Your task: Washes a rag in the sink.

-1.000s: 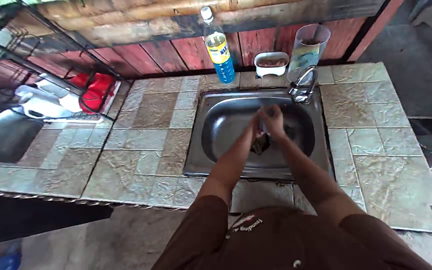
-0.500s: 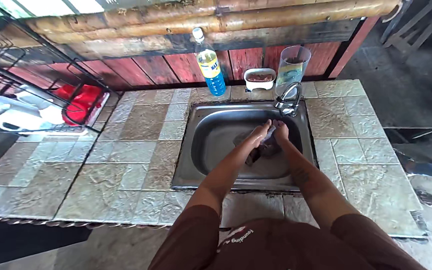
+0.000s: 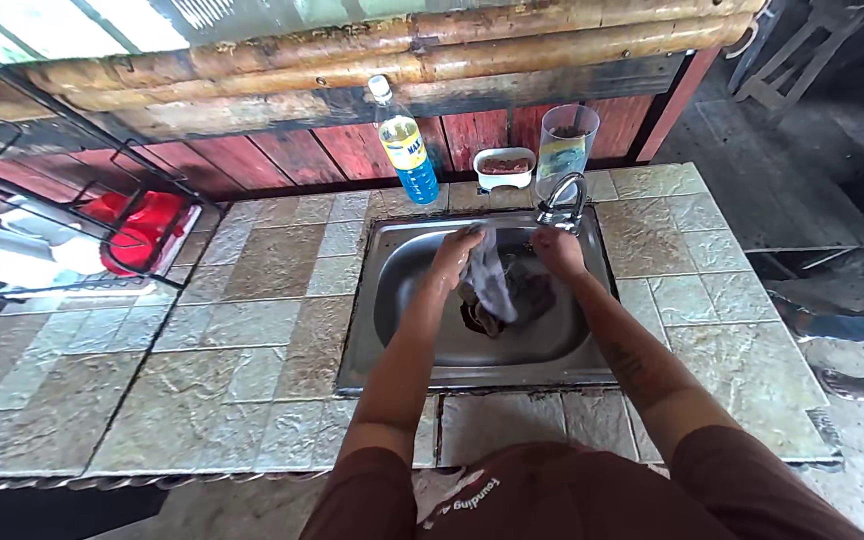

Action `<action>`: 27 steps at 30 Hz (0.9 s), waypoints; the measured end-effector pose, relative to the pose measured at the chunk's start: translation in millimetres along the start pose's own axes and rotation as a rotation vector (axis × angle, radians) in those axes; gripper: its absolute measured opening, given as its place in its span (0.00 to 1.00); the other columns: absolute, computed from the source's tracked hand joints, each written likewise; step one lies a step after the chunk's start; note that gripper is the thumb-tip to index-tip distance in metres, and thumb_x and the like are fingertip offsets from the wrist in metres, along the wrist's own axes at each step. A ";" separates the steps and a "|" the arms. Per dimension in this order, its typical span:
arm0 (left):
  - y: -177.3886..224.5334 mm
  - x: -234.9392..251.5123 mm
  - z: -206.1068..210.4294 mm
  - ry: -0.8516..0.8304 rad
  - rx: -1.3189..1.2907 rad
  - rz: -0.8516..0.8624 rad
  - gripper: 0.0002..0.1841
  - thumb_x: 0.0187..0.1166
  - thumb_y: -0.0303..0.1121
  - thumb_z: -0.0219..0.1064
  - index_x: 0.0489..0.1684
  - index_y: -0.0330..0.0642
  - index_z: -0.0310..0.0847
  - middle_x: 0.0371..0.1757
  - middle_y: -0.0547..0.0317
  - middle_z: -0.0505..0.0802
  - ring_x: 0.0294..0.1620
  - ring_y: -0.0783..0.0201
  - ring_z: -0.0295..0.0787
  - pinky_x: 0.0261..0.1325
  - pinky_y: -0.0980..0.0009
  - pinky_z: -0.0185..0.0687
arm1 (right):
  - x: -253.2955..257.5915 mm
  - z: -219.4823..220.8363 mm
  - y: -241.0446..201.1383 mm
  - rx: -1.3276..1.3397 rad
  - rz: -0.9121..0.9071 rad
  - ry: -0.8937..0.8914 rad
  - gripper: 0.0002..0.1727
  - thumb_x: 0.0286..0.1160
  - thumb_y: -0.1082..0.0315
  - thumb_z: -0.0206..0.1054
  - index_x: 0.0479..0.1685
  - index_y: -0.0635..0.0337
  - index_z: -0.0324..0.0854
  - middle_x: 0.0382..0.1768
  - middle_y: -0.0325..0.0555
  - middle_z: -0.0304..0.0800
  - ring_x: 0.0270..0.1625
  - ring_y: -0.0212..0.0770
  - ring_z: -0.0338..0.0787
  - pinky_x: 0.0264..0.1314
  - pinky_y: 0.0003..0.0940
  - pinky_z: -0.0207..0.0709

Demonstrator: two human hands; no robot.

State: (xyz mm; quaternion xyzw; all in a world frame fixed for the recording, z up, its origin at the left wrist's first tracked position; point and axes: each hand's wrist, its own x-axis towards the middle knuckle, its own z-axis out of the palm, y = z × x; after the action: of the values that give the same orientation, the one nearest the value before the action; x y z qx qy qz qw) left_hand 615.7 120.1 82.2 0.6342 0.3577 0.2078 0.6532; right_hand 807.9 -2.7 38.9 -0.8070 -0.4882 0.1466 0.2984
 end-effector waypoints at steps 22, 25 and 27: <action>-45.4 3.4 65.2 -0.219 0.097 -0.159 0.19 0.91 0.40 0.58 0.70 0.37 0.78 0.62 0.44 0.86 0.58 0.56 0.82 0.65 0.56 0.77 | 63.8 -55.8 -39.7 -0.600 0.132 -0.726 0.20 0.87 0.68 0.60 0.63 0.80 0.78 0.67 0.76 0.80 0.73 0.70 0.80 0.73 0.68 0.68; -41.2 15.7 84.9 -0.206 0.142 -0.169 0.18 0.90 0.38 0.59 0.66 0.33 0.80 0.59 0.41 0.87 0.57 0.54 0.82 0.63 0.55 0.76 | 51.3 -72.9 -74.9 -0.480 0.356 -0.712 0.26 0.84 0.67 0.64 0.72 0.83 0.71 0.74 0.78 0.74 0.79 0.69 0.74 0.81 0.63 0.61; -41.2 27.2 98.0 -0.157 0.196 -0.211 0.17 0.88 0.37 0.62 0.64 0.32 0.80 0.59 0.39 0.87 0.58 0.51 0.82 0.64 0.53 0.76 | 38.9 -62.9 -79.6 -0.466 0.366 -0.630 0.29 0.81 0.66 0.65 0.75 0.79 0.70 0.80 0.75 0.69 0.85 0.68 0.67 0.85 0.63 0.57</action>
State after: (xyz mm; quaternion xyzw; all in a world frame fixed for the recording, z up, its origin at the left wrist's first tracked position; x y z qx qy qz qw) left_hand 697.7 68.8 30.5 0.6681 0.3887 0.0518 0.6324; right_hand 804.0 37.6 139.7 -0.8419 -0.4242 0.3220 -0.0865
